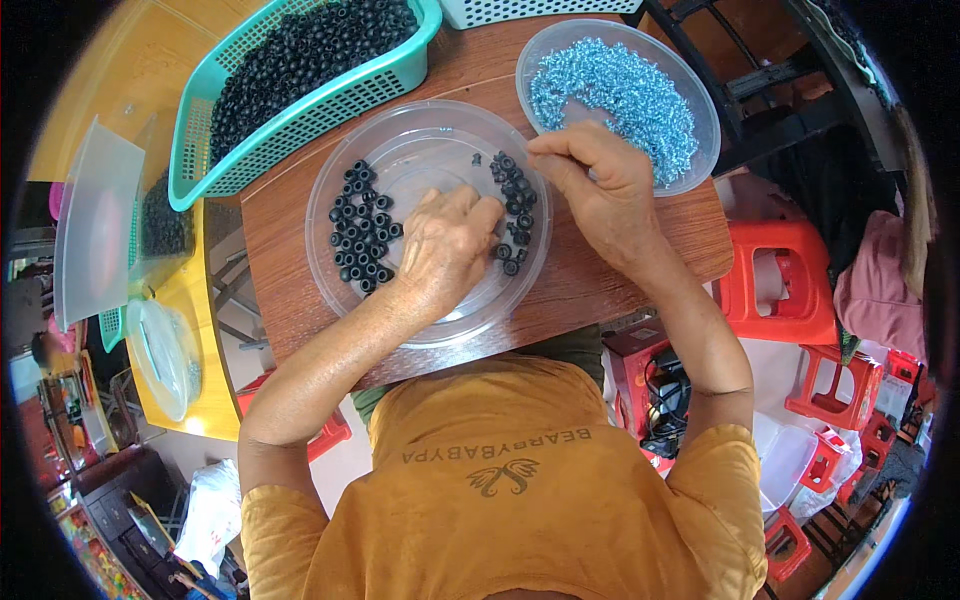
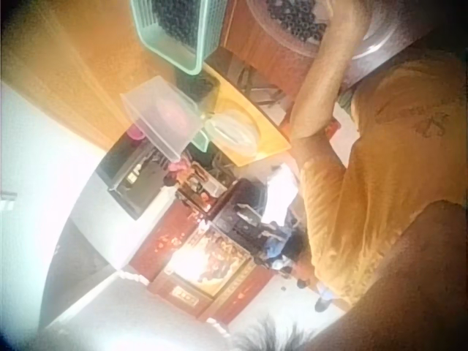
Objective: The person assembles small components by inserting pins into black beads by hand and placing the assembled pieces onto a plastic tray.
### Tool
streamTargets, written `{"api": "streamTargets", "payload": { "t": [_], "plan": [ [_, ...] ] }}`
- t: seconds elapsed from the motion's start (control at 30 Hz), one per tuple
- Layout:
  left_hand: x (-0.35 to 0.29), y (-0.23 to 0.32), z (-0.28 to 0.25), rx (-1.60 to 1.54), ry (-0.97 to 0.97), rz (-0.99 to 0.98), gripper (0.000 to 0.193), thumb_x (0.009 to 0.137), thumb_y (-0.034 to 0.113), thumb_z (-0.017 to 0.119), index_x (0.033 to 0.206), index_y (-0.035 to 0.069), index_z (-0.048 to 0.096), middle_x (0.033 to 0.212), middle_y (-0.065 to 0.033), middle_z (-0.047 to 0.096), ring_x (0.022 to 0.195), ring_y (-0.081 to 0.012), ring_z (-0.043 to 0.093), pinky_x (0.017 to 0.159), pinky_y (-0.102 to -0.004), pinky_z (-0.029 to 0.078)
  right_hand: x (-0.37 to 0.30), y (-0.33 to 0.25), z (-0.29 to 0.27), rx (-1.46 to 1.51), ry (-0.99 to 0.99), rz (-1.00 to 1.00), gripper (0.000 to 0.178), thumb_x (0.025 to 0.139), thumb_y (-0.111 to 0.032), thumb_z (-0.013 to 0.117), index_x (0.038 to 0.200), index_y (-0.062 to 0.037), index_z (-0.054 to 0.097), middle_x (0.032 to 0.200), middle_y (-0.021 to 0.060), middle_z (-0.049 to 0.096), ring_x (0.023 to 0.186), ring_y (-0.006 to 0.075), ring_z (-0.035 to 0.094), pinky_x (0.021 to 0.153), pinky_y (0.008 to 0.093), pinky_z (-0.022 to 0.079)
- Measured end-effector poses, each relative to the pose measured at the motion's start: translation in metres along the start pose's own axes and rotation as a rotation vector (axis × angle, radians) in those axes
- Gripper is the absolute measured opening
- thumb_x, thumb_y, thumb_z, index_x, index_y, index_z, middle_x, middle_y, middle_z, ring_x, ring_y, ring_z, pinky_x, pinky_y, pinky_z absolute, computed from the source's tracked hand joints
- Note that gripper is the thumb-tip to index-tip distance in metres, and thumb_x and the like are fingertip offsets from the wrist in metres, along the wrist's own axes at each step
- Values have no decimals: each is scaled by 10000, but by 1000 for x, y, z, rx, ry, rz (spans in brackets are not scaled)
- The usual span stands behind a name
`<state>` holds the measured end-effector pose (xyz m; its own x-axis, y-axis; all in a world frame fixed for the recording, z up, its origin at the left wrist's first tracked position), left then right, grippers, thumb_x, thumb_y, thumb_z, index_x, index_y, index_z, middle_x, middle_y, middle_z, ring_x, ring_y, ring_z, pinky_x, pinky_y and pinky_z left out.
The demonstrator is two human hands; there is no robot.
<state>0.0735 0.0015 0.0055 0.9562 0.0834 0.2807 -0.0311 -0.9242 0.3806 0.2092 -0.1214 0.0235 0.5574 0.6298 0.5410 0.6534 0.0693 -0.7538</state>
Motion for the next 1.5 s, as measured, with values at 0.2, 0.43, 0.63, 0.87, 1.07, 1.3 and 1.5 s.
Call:
{"api": "streamTargets", "payload": {
  "t": [0.2, 0.43, 0.63, 0.87, 1.07, 1.3, 1.5],
  "plan": [
    [-14, -16, -17, -1002, 112, -593, 239, 745, -57, 708, 961, 16, 638, 888, -90, 677, 816, -166, 657, 704, -264, 544, -10, -17, 3, 34, -35, 17, 93, 755, 11, 679, 843, -13, 662, 763, 113, 632, 715, 268, 602, 628, 350, 462],
    [-33, -7, -33, -1596, 274, -803, 172, 807, -23, 678, 973, -26, 632, 853, -113, 682, 740, -174, 663, 691, -254, 532, -25, -39, 26, 131, -88, -22, 161, 733, 14, 672, 885, -38, 657, 818, 108, 628, 754, 287, 593, 652, 369, 465],
    [-39, 0, -29, -1755, 346, -857, 139, 818, 13, 688, 942, -22, 634, 835, -119, 679, 703, -187, 660, 647, -250, 508, -25, -43, 43, 163, -53, -60, 165, 726, 11, 666, 882, -43, 659, 842, 103, 626, 791, 284, 591, 679, 373, 469],
    [-45, -4, -31, -1676, 350, -816, 114, 799, 4, 702, 887, -28, 636, 823, -119, 676, 692, -191, 661, 660, -250, 514, -22, -42, 47, 226, -160, 48, 114, 771, 35, 656, 879, 0, 665, 859, 77, 642, 800, 186, 598, 708, 285, 457],
    [-42, -2, -31, -1776, 379, -868, 130, 815, -6, 670, 934, -29, 623, 833, -119, 674, 719, -201, 665, 683, -278, 538, -18, -44, 53, 262, -224, 230, 80, 817, 38, 612, 883, 16, 651, 849, 54, 620, 792, 114, 579, 679, 258, 448],
    [-48, -10, -22, -1914, 386, -901, 130, 828, 16, 662, 947, -20, 621, 844, -119, 670, 724, -210, 665, 678, -284, 535, -17, -44, 57, 250, -247, 304, 64, 826, 3, 622, 884, 23, 641, 817, 49, 608, 778, 95, 564, 668, 242, 441],
    [-56, -13, -20, -1807, 416, -893, 122, 815, 15, 687, 914, -18, 624, 835, -116, 672, 703, -198, 659, 669, -276, 524, -11, -44, 60, 211, -282, 280, 49, 790, -27, 629, 825, 7, 632, 780, 85, 605, 761, 188, 571, 672, 311, 447]
  ]
}}
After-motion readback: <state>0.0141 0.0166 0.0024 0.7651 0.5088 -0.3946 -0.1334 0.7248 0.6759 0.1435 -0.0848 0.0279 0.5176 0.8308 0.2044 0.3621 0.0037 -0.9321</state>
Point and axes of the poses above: each hand's wrist, its own x-axis towards the middle knuckle, its own z-axis out of the palm, y = z × x, the point moved 2 cm from there along x, towards the middle knuckle
